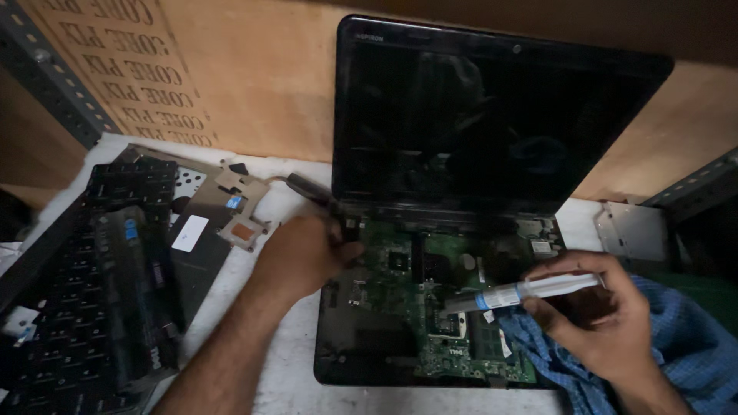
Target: The person works on a laptop with its motherboard removed, wiping the board with a blue cloth and repositioning it on the laptop chassis. They then use a pen-shaped dispenser to apply liquid along areas of the motherboard, holding the board steady with the other hand.
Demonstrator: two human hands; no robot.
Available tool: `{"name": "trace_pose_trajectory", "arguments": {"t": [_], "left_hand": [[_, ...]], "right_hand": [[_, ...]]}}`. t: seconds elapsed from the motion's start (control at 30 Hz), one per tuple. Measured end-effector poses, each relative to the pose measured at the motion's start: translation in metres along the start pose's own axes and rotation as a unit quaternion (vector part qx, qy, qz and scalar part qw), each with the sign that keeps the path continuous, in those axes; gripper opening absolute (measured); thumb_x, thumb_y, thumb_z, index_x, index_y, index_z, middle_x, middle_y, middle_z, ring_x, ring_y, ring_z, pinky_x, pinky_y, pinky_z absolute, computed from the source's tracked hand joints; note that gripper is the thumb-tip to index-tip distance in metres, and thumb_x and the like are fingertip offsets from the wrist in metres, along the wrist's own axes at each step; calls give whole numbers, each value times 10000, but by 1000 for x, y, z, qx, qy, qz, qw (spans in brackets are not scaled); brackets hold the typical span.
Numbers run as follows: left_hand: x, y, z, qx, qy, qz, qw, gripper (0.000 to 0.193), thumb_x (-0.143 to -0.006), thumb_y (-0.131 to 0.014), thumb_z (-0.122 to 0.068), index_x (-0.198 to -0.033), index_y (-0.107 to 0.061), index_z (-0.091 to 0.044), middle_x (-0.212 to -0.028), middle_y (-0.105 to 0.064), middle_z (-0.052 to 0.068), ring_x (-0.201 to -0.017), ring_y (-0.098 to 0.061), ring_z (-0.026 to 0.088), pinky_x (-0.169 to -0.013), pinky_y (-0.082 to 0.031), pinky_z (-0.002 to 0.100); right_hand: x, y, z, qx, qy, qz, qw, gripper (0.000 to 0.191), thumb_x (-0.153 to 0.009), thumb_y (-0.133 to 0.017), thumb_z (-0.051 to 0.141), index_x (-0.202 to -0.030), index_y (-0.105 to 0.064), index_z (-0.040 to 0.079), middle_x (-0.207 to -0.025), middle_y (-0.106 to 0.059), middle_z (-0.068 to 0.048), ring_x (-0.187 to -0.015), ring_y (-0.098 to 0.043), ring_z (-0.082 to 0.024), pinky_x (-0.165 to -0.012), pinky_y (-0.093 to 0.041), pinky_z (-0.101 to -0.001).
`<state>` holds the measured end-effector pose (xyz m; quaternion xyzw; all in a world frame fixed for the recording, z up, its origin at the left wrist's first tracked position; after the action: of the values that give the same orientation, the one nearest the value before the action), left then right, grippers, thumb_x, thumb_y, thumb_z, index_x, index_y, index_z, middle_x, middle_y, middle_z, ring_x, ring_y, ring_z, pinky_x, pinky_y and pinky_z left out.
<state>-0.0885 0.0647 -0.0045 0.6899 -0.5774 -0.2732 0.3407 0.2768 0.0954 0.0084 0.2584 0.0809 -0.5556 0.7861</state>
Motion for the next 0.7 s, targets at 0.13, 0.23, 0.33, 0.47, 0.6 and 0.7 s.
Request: {"name": "trace_pose_trajectory", "arguments": {"t": [0.13,0.23,0.33,0.47,0.6,0.7], "left_hand": [[0,-1,1,-2,9,17,1000,334,-809,-791,-411,-815,-766,-78,-815,-742,157,-800,-718,339,-753,-547,466],[1,1,0,-5,20,24,999,335,-816,-789,-405,-814,-766,-71,-809,-738,161,-795,-714,338,-755,-546,468],[2,2,-2,-12,27,30,999,328,-826,-785,-404,-825,-769,-77,-807,-736,159,-795,-714,340,-758,-546,467],[2,3,-2,1,18,17,1000,319,-808,-795,-397,-825,-771,-79,-794,-736,155,-786,-722,336,-750,-552,462],[1,2,-1,3,6,9,1000,316,-799,-796,-390,-814,-769,-76,-786,-739,153,-783,-723,336,-744,-553,462],[1,1,0,-11,-2,5,1000,333,-807,-799,-399,-814,-771,-68,-795,-731,163,-793,-714,349,-748,-549,468]], "right_hand": [[-1,5,1,32,20,-11,999,495,-764,-785,-25,-1198,-546,-17,-1109,-737,-194,-1045,-753,-242,-893,-652,-401],[-2,3,2,-8,41,9,999,477,-790,-776,-15,-1210,-550,-15,-1117,-739,-198,-1050,-762,-245,-903,-663,-402],[-1,0,1,-21,40,16,999,475,-793,-772,-26,-1210,-545,-19,-1121,-728,-206,-1073,-748,-252,-920,-653,-411],[-1,-2,1,-13,28,15,999,469,-787,-768,-39,-1200,-546,-21,-1105,-736,-203,-1050,-757,-254,-882,-664,-415],[-1,-4,3,-31,30,18,999,490,-785,-759,-58,-1216,-528,-30,-1117,-726,-207,-1073,-742,-258,-921,-643,-417],[-1,-5,4,-25,38,16,999,480,-792,-758,-66,-1214,-532,-31,-1111,-727,-207,-1065,-741,-254,-917,-640,-409]]}}
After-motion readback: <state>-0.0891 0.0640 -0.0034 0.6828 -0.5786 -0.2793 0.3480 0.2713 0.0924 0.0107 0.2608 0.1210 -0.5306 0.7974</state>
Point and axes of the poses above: each hand's wrist, its own x-axis away from the middle knuckle, its own y-axis out of the back of the hand, z = x × y, the point moved 6 cm from there along -x, towards the middle knuckle
